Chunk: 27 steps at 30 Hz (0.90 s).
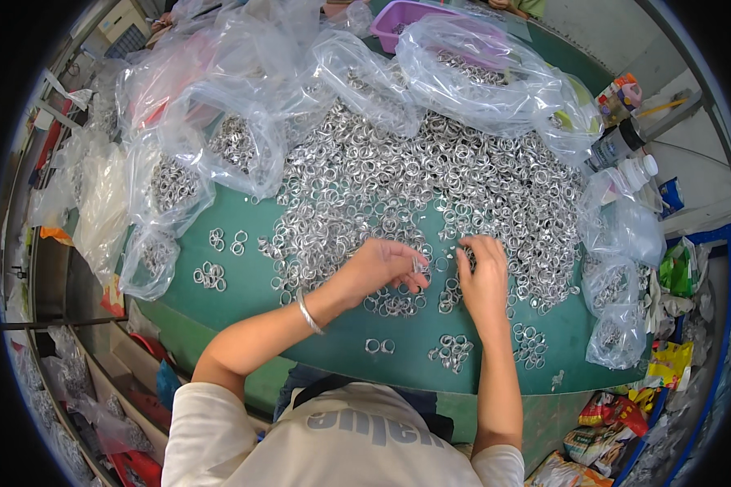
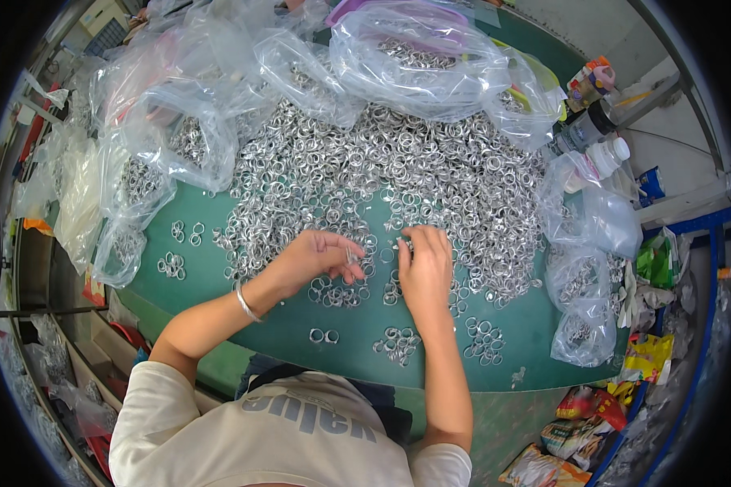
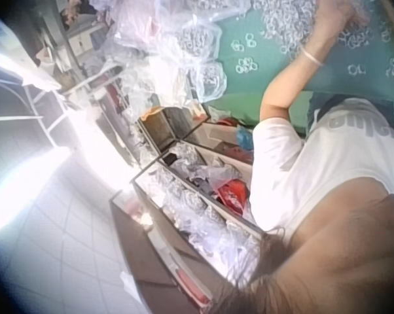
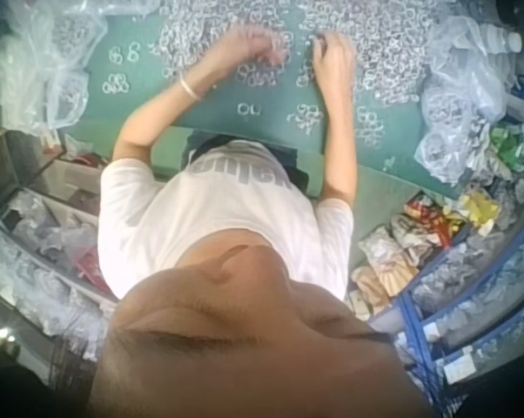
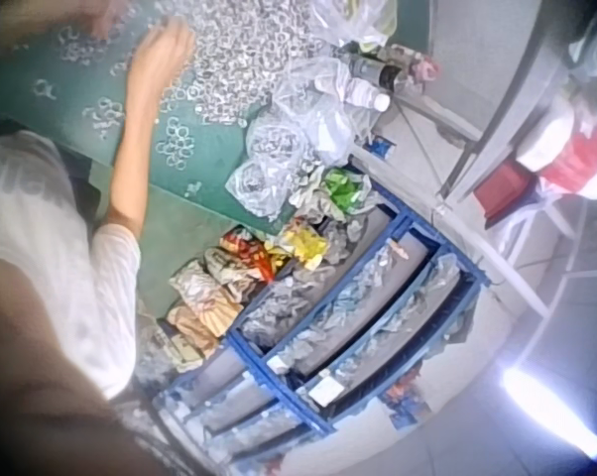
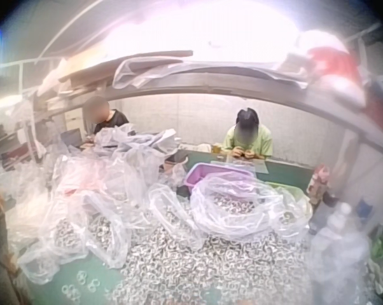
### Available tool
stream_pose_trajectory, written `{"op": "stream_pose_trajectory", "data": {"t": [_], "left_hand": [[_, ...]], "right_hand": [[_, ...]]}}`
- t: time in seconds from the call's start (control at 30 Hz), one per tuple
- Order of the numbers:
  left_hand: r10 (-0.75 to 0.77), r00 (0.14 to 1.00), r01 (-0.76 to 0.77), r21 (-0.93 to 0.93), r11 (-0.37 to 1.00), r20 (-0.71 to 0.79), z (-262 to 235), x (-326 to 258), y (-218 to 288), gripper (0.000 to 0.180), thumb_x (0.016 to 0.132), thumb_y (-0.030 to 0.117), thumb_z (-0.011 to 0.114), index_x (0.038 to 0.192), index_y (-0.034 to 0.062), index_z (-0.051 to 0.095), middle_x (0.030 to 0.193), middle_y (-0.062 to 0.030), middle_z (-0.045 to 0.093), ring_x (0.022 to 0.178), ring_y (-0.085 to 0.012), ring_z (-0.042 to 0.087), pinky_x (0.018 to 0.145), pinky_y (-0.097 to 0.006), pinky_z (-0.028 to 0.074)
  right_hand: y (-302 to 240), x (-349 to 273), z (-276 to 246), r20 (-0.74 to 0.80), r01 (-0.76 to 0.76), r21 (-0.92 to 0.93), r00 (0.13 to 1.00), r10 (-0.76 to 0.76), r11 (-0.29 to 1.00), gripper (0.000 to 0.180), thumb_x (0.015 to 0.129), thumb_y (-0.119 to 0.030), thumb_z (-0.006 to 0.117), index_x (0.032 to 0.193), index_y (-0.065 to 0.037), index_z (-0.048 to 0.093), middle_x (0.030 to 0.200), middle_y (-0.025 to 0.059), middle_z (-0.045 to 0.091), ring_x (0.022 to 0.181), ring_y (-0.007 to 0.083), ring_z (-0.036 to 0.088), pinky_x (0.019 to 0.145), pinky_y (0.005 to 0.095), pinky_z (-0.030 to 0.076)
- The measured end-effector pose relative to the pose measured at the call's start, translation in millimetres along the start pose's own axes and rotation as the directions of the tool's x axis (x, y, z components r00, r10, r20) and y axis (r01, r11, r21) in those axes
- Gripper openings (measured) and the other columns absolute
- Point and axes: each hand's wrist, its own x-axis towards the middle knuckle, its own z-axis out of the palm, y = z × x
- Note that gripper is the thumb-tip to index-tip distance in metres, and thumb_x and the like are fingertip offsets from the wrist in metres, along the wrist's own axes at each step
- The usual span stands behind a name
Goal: The person sorts through a pile of metal rings on a green work surface by hand, picking up individual rings and moving them to different groups.
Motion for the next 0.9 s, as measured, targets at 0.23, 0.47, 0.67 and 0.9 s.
{"op": "stream_pose_trajectory", "data": {"t": [0.23, 0.47, 0.67, 0.9], "left_hand": [[0.293, 0.946, -0.301, 0.705, 0.642, 0.137, 22.6, -43.0, -23.7, 0.014, 0.084, 0.006, 0.062, 0.096, 0.0007, 0.067, 0.083, -0.0121, 0.069, 0.073, -0.0256, 0.067, 0.069, -0.035, 0.053], [0.336, 0.919, -0.351, 0.821, 0.451, 0.208, 24.3, -70.9, -53.9, 0.017, 0.08, 0.002, 0.061, 0.096, 0.0036, 0.067, 0.094, -0.0102, 0.059, 0.088, -0.0303, 0.058, 0.074, -0.04, 0.049], [0.36, 0.902, -0.376, 0.844, 0.382, 0.239, 29.6, -79.2, -68.5, 0.028, 0.079, 0.003, 0.063, 0.108, 0.0043, 0.062, 0.112, -0.0119, 0.053, 0.102, -0.0306, 0.051, 0.085, -0.04, 0.043], [0.478, 0.836, -0.411, 0.886, 0.217, 0.27, 33.0, -90.4, -92.0, 0.036, 0.079, 0.014, 0.07, 0.113, 0.0072, 0.059, 0.121, -0.0108, 0.05, 0.116, -0.0289, 0.045, 0.091, -0.042, 0.039]], "right_hand": [[-0.4, 13.8, 29.9, 0.002, 0.055, -0.29, 0.998, -0.057, 0.955, 0.009, 0.082, -0.01, 0.065, 0.079, -0.001, 0.066, 0.083, 0.012, 0.059, 0.085, 0.0295, 0.054, 0.077, 0.0414, 0.041], [4.1, -9.6, 5.2, 0.026, -0.035, -0.042, 0.999, 0.036, 0.999, 0.004, 0.081, -0.005, 0.064, 0.08, -0.001, 0.066, 0.083, 0.0114, 0.061, 0.085, 0.0298, 0.056, 0.079, 0.0421, 0.042], [-1.7, -9.1, 0.4, -0.061, -0.041, -0.313, 0.998, 0.023, 0.949, 0.017, 0.082, -0.007, 0.065, 0.098, -0.001, 0.064, 0.099, 0.0124, 0.059, 0.095, 0.0288, 0.053, 0.082, 0.0407, 0.04], [-58.2, -11.6, 6.6, 0.233, 0.262, 0.073, 0.934, -0.272, 0.962, 0.031, 0.076, -0.008, 0.071, 0.106, -0.002, 0.063, 0.119, 0.012, 0.054, 0.112, 0.0303, 0.048, 0.09, 0.0417, 0.039]]}}
